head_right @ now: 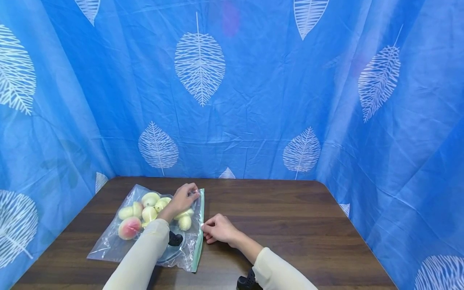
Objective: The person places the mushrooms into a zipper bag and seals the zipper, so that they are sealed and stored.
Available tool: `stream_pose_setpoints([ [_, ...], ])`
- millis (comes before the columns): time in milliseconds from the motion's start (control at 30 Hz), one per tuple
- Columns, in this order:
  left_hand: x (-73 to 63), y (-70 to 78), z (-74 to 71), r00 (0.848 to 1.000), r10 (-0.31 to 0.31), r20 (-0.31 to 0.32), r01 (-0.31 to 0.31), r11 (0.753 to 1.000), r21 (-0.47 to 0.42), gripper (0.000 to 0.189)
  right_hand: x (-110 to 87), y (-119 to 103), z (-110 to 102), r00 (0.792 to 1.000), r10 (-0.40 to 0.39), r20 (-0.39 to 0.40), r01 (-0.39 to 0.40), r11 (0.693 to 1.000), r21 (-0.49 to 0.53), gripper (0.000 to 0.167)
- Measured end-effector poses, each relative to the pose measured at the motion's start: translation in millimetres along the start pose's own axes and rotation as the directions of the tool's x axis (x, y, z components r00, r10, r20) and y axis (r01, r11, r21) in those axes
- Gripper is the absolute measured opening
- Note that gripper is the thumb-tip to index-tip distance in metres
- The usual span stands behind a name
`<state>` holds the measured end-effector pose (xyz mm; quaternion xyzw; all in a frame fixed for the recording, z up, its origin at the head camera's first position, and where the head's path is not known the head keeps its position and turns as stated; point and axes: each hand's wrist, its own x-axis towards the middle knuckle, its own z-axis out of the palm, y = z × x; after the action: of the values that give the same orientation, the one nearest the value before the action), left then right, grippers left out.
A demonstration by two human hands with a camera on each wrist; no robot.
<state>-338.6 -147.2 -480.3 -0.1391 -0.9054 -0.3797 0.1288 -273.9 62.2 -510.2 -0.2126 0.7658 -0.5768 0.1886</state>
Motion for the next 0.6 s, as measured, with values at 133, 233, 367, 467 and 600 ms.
stream_pose_setpoints([
  [133, 1.0, 0.8, -0.8, 1.0, 0.002, -0.002, -0.002, 1.0, 0.004, 0.011, -3.2, -1, 1, 1.0, -0.016, -0.003, 0.016, 1.0, -0.014, 0.02],
  [233, 1.0, 0.9, -0.9, 1.0, -0.002, 0.004, 0.002, 1.0, 0.0, 0.01, -7.0, -1, 3, 1.0, -0.017, -0.003, 0.017, 1.0, -0.017, 0.02],
  [367, 0.3, -0.3, -0.5, 1.0, -0.005, 0.006, 0.005, 1.0, -0.001, 0.01, -11.4, -2, 4, 1.0, -0.009, 0.014, 0.01, 1.0, -0.028, 0.02],
  [467, 0.2, -1.1, -0.2, 1.0, 0.001, -0.001, -0.001, 1.0, -0.003, 0.01, -12.4, -2, 4, 1.0, -0.004, 0.024, 0.005, 0.999, -0.04, 0.02],
  [600, 0.5, -1.7, 0.4, 1.0, 0.004, -0.011, -0.004, 1.0, -0.001, 0.01, -15.3, -3, 4, 1.0, 0.003, 0.03, -0.001, 0.999, -0.045, 0.018],
])
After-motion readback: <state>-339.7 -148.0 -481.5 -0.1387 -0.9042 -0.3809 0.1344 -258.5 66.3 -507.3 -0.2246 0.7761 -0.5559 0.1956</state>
